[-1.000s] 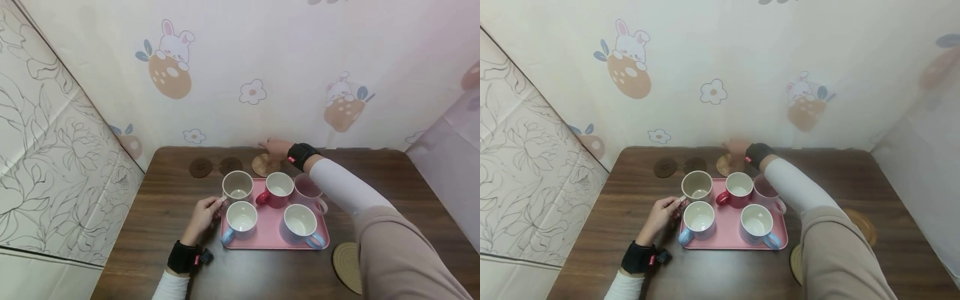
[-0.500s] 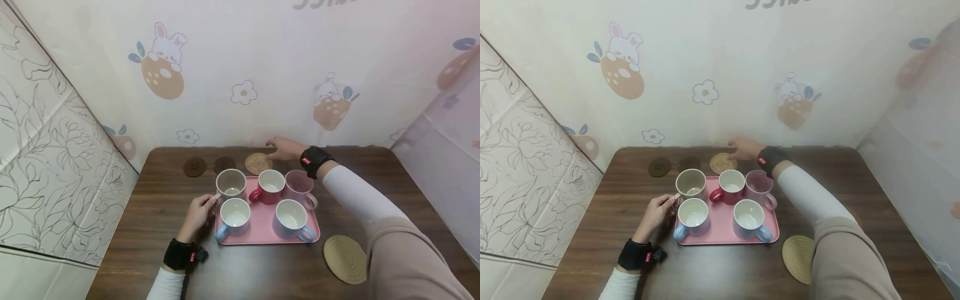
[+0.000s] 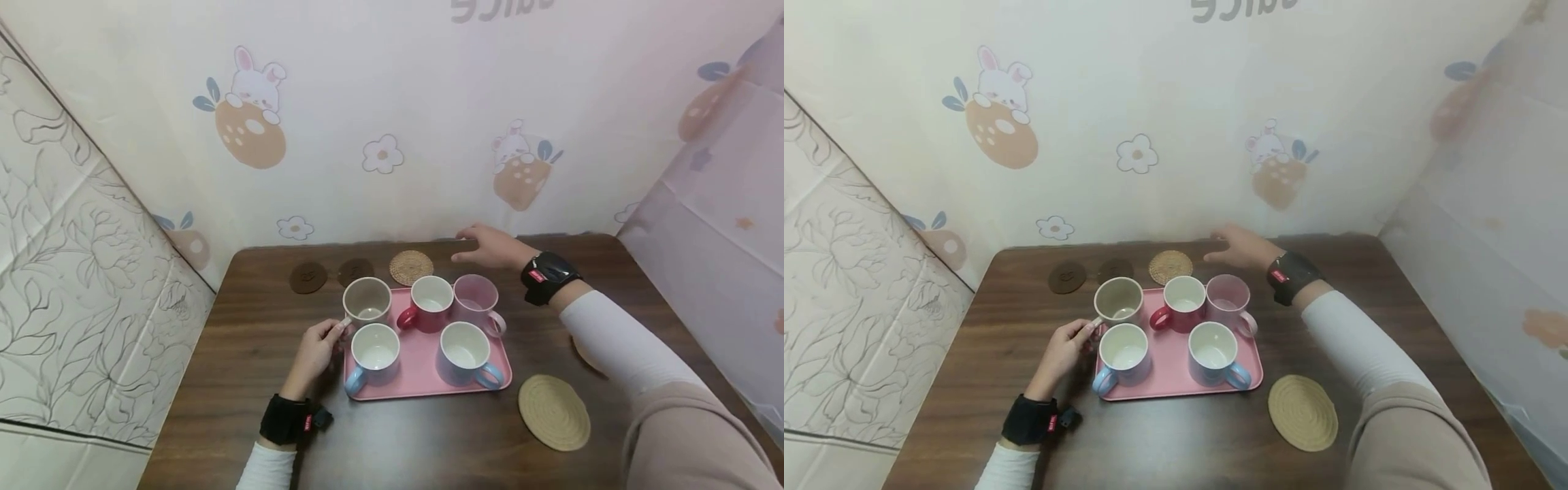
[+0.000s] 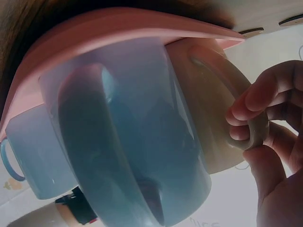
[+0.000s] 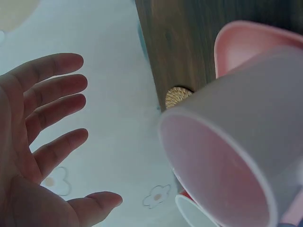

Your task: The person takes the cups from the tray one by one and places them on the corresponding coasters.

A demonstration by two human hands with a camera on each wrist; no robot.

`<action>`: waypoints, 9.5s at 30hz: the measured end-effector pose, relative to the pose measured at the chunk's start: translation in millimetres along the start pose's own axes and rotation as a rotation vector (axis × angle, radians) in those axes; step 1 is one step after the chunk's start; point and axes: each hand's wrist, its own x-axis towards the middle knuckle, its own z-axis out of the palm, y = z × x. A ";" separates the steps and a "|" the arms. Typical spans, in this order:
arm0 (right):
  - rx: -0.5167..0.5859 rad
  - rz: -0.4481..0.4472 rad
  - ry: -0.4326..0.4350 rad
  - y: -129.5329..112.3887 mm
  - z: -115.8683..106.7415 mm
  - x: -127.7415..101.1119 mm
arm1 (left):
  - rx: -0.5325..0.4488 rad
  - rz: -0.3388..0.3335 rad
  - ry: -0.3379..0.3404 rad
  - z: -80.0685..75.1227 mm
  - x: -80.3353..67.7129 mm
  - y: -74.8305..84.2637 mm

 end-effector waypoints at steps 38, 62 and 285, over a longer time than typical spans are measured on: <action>0.061 0.188 0.188 3.7 105.4 -242.0 | -0.024 0.052 0.012 2.4 0.8 -0.8; -0.088 0.321 0.088 2.9 136.9 -257.2 | 0.013 0.022 0.024 2.5 0.8 0.8; -0.077 0.557 0.038 143.0 72.1 -233.9 | -0.017 -0.018 -0.040 -5.7 4.5 1.6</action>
